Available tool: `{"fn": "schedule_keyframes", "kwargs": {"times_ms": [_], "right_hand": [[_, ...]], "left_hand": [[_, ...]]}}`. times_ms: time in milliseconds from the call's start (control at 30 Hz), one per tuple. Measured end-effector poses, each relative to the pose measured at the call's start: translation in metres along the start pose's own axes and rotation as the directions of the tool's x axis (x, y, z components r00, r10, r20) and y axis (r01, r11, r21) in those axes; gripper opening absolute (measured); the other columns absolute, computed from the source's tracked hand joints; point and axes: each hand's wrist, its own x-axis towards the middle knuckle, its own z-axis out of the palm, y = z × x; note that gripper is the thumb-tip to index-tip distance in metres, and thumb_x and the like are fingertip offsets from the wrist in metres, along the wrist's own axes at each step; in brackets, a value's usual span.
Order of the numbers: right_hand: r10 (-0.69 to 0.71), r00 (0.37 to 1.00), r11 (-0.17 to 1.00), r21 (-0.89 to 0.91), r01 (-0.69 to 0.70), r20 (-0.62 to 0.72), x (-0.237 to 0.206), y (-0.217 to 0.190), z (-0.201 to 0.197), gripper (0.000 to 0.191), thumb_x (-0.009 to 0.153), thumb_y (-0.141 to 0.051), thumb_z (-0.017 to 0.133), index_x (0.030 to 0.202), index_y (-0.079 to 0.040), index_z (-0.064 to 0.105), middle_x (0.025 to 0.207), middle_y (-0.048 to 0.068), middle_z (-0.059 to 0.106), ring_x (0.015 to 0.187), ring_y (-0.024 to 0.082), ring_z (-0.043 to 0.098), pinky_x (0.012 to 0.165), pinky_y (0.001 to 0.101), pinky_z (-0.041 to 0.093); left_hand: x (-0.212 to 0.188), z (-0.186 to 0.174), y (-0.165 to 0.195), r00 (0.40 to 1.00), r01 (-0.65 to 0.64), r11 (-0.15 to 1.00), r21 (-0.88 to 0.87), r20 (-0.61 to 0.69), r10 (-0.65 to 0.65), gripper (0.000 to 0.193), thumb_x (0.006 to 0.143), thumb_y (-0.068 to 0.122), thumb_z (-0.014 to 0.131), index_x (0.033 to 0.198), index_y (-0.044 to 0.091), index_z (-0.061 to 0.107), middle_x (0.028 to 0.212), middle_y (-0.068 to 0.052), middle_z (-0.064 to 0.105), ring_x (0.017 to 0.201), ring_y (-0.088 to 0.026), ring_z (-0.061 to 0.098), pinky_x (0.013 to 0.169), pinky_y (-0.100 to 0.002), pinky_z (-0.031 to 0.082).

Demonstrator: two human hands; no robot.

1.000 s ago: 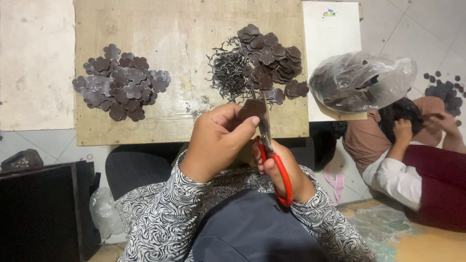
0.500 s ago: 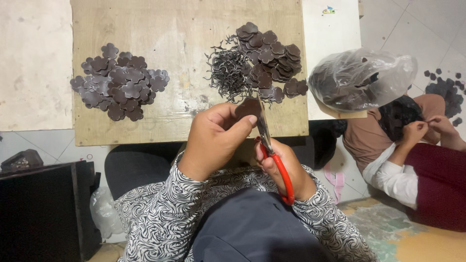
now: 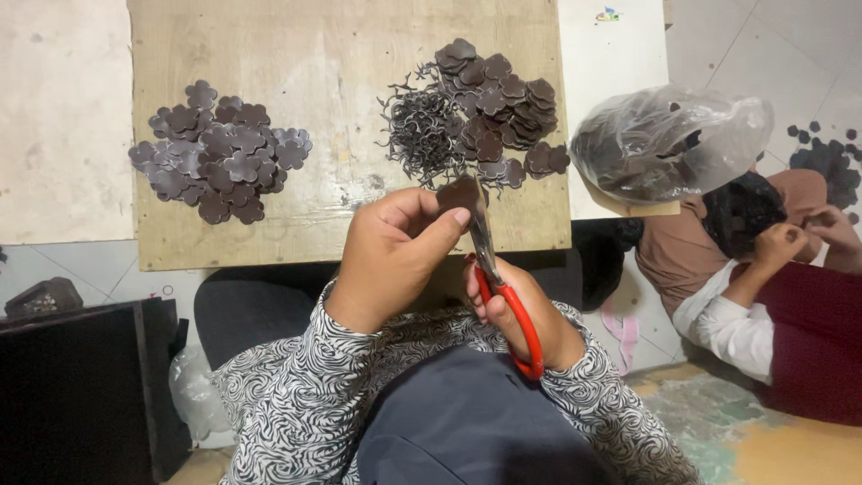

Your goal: The person uses red-handled scissors to trim the edges of dark brown flower-shaped pieces. They hold each piece in the left hand and cut with the right hand, placing finished pieces on a wooden board. A second person is visible in the background working with similar materials.

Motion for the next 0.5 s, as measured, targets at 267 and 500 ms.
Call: {"fn": "schedule_keyframes", "kwargs": {"times_ms": [267, 500], "right_hand": [[0.022, 0.999, 1.0, -0.005, -0.022, -0.032, 0.002, 0.0018, 0.0037, 0.078, 0.088, -0.078, 0.058, 0.112, -0.004, 0.052, 0.092, 0.0, 0.048, 0.079, 0.007, 0.045, 0.07, 0.0218, 0.044], [-0.023, 0.999, 0.999, 0.041, 0.025, -0.045, 0.0013, 0.0054, 0.005, 0.068, 0.095, -0.073, 0.058, 0.099, -0.005, 0.051, 0.083, -0.002, 0.045, 0.073, 0.007, 0.042, 0.064, 0.0209, 0.038]], "left_hand": [[-0.0006, 0.0028, 0.0021, 1.0, -0.009, 0.997, 0.079, -0.028, 0.012, 0.019, 0.095, 0.011, 0.073, 0.079, 0.003, 0.065, 0.07, 0.006, 0.063, 0.063, 0.001, 0.051, 0.053, -0.019, 0.04], [-0.0025, 0.0051, 0.0029, 0.998, -0.006, 0.994, 0.109, -0.057, 0.012, 0.019, 0.095, 0.012, 0.073, 0.08, 0.004, 0.065, 0.07, 0.006, 0.064, 0.062, 0.001, 0.052, 0.052, -0.019, 0.041]]}}
